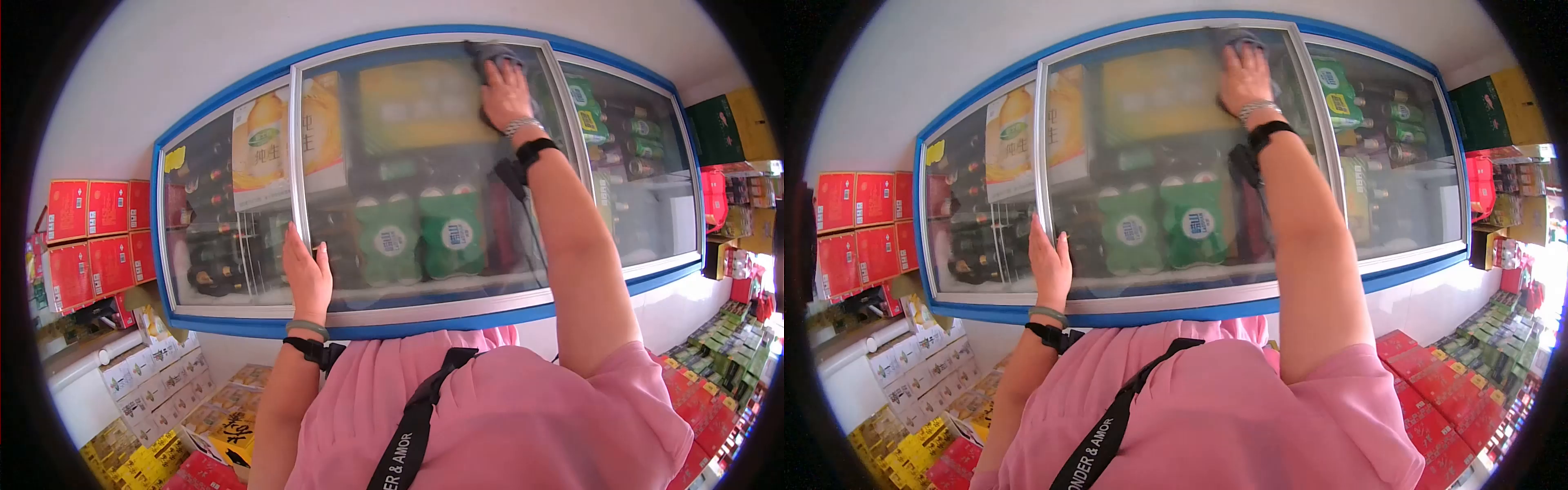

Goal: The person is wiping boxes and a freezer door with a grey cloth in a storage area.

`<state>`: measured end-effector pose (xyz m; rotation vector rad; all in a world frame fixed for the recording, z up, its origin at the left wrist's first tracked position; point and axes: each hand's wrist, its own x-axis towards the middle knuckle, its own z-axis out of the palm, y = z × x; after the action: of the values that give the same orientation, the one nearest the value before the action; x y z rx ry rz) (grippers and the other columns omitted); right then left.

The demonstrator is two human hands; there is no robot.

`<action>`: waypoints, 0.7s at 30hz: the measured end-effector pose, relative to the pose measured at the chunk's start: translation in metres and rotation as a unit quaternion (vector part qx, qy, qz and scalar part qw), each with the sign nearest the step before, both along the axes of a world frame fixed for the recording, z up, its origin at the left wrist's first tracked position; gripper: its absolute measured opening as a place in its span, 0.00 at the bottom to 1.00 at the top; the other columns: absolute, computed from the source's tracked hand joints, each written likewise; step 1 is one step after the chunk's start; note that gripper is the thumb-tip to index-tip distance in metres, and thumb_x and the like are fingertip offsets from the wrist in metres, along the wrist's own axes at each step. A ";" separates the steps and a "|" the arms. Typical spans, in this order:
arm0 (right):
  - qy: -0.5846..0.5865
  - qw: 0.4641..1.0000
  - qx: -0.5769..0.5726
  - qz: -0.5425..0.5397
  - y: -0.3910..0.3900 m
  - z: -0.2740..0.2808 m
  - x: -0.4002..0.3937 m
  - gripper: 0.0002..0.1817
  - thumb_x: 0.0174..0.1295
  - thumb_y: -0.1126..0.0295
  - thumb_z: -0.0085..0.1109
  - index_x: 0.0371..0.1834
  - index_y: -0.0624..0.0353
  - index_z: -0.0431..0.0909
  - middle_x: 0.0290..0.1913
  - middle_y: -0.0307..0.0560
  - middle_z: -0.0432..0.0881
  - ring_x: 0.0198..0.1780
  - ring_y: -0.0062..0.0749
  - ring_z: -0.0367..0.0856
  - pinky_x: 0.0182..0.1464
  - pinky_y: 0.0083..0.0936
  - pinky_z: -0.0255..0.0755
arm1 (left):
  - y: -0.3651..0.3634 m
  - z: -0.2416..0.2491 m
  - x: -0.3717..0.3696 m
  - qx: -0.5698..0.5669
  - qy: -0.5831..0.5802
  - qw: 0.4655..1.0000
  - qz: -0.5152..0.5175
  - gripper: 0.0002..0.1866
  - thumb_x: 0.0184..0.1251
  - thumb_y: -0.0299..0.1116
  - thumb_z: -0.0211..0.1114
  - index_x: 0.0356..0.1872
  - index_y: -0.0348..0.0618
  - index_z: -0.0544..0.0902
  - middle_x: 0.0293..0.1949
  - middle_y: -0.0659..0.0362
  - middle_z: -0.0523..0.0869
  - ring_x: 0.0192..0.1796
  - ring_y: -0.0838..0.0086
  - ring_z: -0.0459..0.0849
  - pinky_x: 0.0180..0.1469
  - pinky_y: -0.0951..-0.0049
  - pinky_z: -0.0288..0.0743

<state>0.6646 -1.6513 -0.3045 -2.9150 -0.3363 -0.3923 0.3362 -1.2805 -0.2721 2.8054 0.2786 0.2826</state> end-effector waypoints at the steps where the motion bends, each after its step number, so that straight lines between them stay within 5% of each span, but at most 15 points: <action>1: 0.002 0.999 -0.002 0.035 0.024 0.003 0.000 0.33 0.67 0.61 0.52 0.76 0.56 0.63 0.78 0.62 0.61 0.80 0.59 0.54 0.81 0.48 0.46 | 0.001 -0.001 0.000 0.001 -0.001 1.000 -0.001 0.36 0.75 0.36 0.60 0.77 0.33 0.55 0.70 0.37 0.69 0.70 0.42 0.68 0.72 0.50 0.61; 5: -0.010 0.977 -0.118 0.179 0.135 0.028 -0.032 0.31 0.66 0.64 0.50 0.74 0.60 0.67 0.76 0.60 0.65 0.79 0.55 0.57 0.81 0.46 0.47 | 0.001 -0.001 0.000 0.009 -0.001 1.000 -0.008 0.37 0.75 0.37 0.60 0.77 0.31 0.55 0.70 0.37 0.69 0.70 0.43 0.68 0.72 0.50 0.62; 7: 0.042 0.962 -0.012 0.270 0.184 0.031 -0.060 0.32 0.65 0.64 0.51 0.74 0.60 0.67 0.77 0.58 0.63 0.80 0.52 0.56 0.81 0.46 0.47 | 0.001 -0.001 -0.001 0.012 0.001 1.000 -0.006 0.37 0.75 0.38 0.60 0.77 0.31 0.55 0.70 0.37 0.69 0.70 0.42 0.68 0.72 0.49 0.62; 9: 0.040 0.937 -0.036 0.346 0.220 0.026 -0.099 0.33 0.65 0.65 0.52 0.75 0.59 0.66 0.78 0.58 0.62 0.81 0.51 0.55 0.81 0.46 0.47 | 0.004 -0.006 0.000 0.017 -0.009 1.000 -0.010 0.37 0.75 0.38 0.60 0.77 0.32 0.55 0.70 0.37 0.69 0.69 0.42 0.69 0.72 0.49 0.62; 14: 0.062 0.888 0.117 0.441 0.216 0.027 -0.172 0.32 0.64 0.69 0.54 0.75 0.55 0.66 0.78 0.57 0.63 0.81 0.54 0.54 0.81 0.46 0.48 | 0.004 -0.003 -0.002 -0.013 -0.002 1.000 -0.005 0.37 0.75 0.38 0.61 0.77 0.33 0.56 0.69 0.37 0.69 0.68 0.41 0.70 0.71 0.49 0.63; 17: 0.084 0.884 0.038 0.459 0.159 0.043 -0.152 0.32 0.65 0.69 0.53 0.75 0.52 0.66 0.78 0.54 0.62 0.80 0.51 0.57 0.80 0.45 0.52 | 0.004 -0.003 -0.003 -0.032 -0.007 0.999 -0.008 0.37 0.74 0.37 0.61 0.77 0.33 0.56 0.69 0.37 0.69 0.68 0.41 0.70 0.71 0.49 0.63; 21: 0.065 0.967 0.050 0.242 0.052 0.023 -0.079 0.32 0.65 0.72 0.50 0.76 0.51 0.65 0.79 0.54 0.61 0.80 0.48 0.56 0.80 0.43 0.54 | 0.003 -0.001 -0.002 -0.037 -0.005 0.999 -0.005 0.37 0.74 0.36 0.62 0.76 0.32 0.56 0.69 0.37 0.69 0.69 0.41 0.69 0.72 0.50 0.62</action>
<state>0.5853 -1.5990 -0.2818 -2.6189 -0.9463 -0.1346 0.3338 -1.2777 -0.2731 2.7316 0.2659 0.2779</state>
